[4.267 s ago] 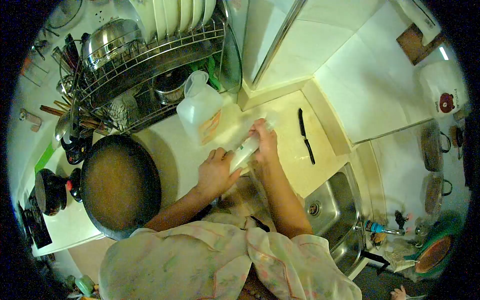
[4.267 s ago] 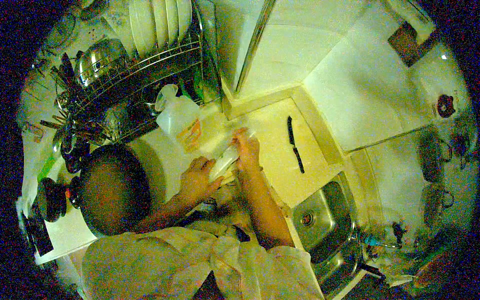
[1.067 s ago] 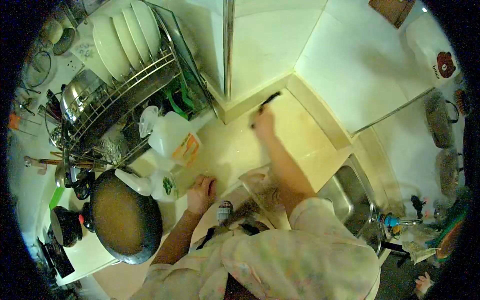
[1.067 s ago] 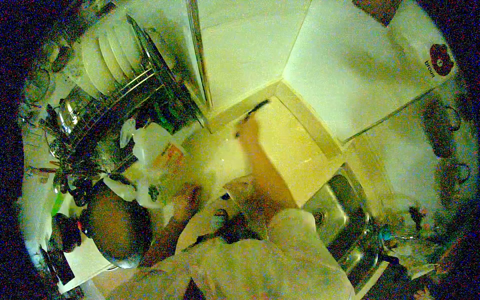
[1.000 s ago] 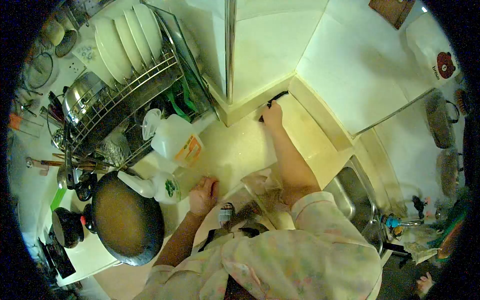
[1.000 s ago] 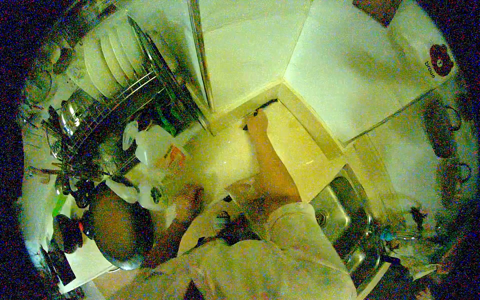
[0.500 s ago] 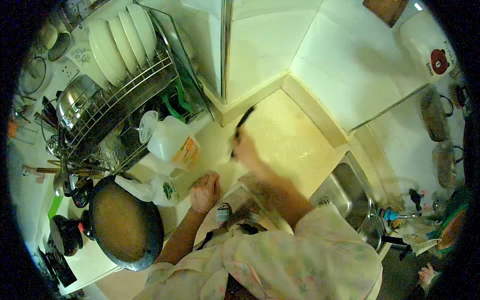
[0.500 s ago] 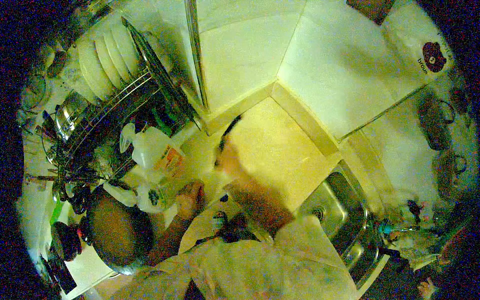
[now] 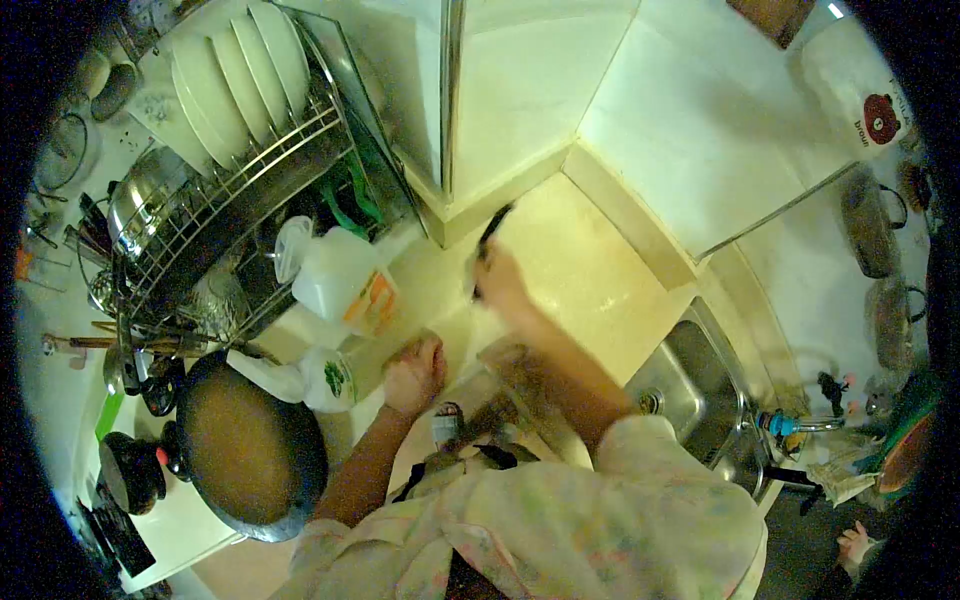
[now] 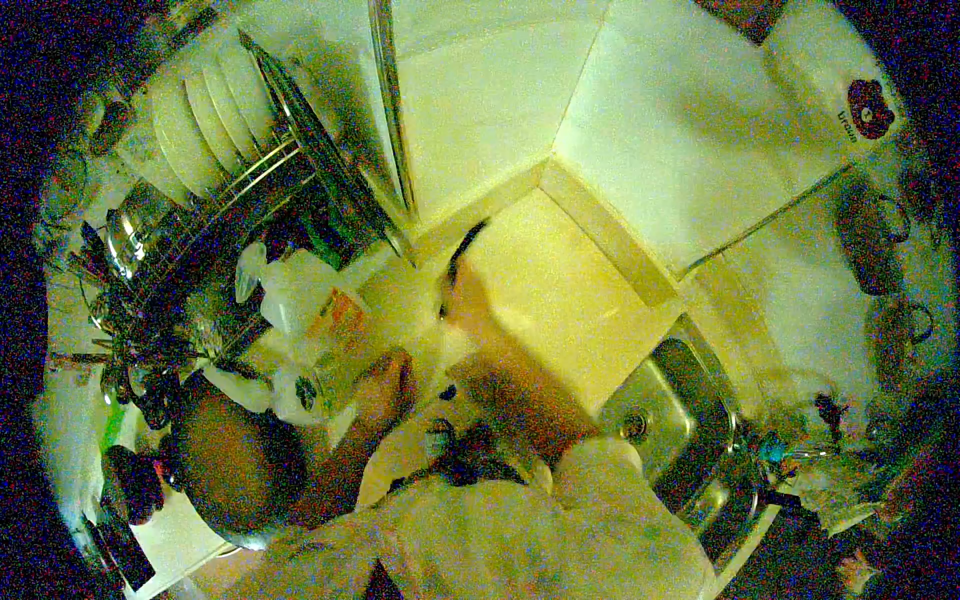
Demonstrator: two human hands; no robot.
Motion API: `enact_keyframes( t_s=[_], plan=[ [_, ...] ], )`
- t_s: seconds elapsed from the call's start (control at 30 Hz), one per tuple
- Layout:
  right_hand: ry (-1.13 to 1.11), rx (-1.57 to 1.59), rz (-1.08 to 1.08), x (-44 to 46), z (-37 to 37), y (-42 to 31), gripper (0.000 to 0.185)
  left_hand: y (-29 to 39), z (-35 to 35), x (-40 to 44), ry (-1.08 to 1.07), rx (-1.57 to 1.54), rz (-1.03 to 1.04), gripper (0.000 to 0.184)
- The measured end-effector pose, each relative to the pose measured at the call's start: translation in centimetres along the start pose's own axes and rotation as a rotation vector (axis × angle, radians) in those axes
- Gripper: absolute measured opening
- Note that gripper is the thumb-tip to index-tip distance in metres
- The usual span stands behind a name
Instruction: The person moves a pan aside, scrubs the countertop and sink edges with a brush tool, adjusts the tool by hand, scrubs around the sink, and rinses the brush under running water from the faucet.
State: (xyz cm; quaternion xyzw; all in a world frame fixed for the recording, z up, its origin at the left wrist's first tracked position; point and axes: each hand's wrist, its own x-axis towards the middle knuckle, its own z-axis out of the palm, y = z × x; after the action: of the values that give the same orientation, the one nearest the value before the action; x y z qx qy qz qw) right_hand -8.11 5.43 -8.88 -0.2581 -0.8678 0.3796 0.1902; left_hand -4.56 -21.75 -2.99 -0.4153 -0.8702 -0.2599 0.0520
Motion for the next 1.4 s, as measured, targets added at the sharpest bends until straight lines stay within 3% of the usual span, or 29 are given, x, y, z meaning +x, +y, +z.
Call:
enact_keyframes(
  t_s=[0.07,0.1,0.13,0.23,0.37,0.43,0.47,0.57,0.6,0.67,0.83,0.9,1.0,1.13,1.23,1.27,1.33,1.4],
  plan=[
    [-0.017,-0.101,0.119,6.9,-2.3,3.3,0.029,-0.1,0.1,-0.4,0.013,-0.034,-0.003,0.012],
    [-0.061,0.178,0.282,6.6,-7.1,-2.3,0.026,0.0,0.2,-0.1,0.021,-0.012,-0.014,0.012],
    [-0.088,0.245,0.395,8.6,-7.7,-1.3,0.026,0.1,0.2,-0.1,0.028,0.012,-0.024,0.012],
    [-0.09,0.194,0.301,3.4,-8.3,-6.4,0.028,0.2,-0.1,-0.3,0.007,0.037,-0.024,0.011],
    [-0.151,0.194,0.13,0.0,-5.3,-1.9,0.035,-0.3,0.9,-0.4,0.031,0.011,-0.009,0.011],
    [-0.176,0.165,0.174,6.1,-8.0,2.1,0.037,-0.3,0.6,-0.6,0.022,-0.005,-0.001,0.011],
    [-0.286,0.18,0.314,8.7,-10.6,1.4,0.035,-0.3,0.6,-0.1,0.036,-0.011,0.006,0.012],
    [-0.158,0.182,0.288,8.3,-9.7,3.1,0.029,-0.2,0.4,0.2,0.029,-0.003,0.015,0.011],
    [-0.158,0.062,0.068,6.0,-9.0,4.2,0.032,0.1,0.2,-0.1,0.011,0.022,0.004,0.011],
    [-0.131,0.011,-0.085,6.2,-9.1,3.8,0.038,0.1,0.0,0.3,-0.008,0.079,-0.013,0.012],
    [-0.177,0.381,0.465,6.9,-13.8,-0.3,0.061,0.0,0.3,0.2,0.005,0.075,-0.01,0.014],
    [-0.213,0.457,0.414,8.0,-12.5,2.1,0.06,-0.1,0.1,0.0,-0.009,0.09,-0.021,0.015],
    [-0.298,0.347,0.484,3.1,-13.6,-4.0,0.059,-0.6,0.9,0.3,-0.021,0.08,-0.03,0.015],
    [-0.23,0.48,0.444,6.6,-13.9,0.2,0.059,-0.3,1.0,-0.4,0.028,0.053,0.003,0.015],
    [-0.112,0.279,0.433,6.8,-11.5,-2.1,0.06,-0.3,0.7,0.2,0.021,0.081,-0.017,0.015],
    [-0.096,0.157,0.273,6.2,-8.5,-0.4,0.059,-0.1,0.6,-0.2,-0.004,0.093,-0.038,0.015],
    [-0.077,0.057,0.105,2.3,-4.3,-1.5,0.054,-0.1,0.2,-0.1,-0.015,0.085,-0.024,0.014],
    [-0.186,0.159,0.2,-5.6,-1.9,-6.8,0.045,0.1,0.2,0.0,-0.024,0.083,-0.03,0.013]
  ],
)
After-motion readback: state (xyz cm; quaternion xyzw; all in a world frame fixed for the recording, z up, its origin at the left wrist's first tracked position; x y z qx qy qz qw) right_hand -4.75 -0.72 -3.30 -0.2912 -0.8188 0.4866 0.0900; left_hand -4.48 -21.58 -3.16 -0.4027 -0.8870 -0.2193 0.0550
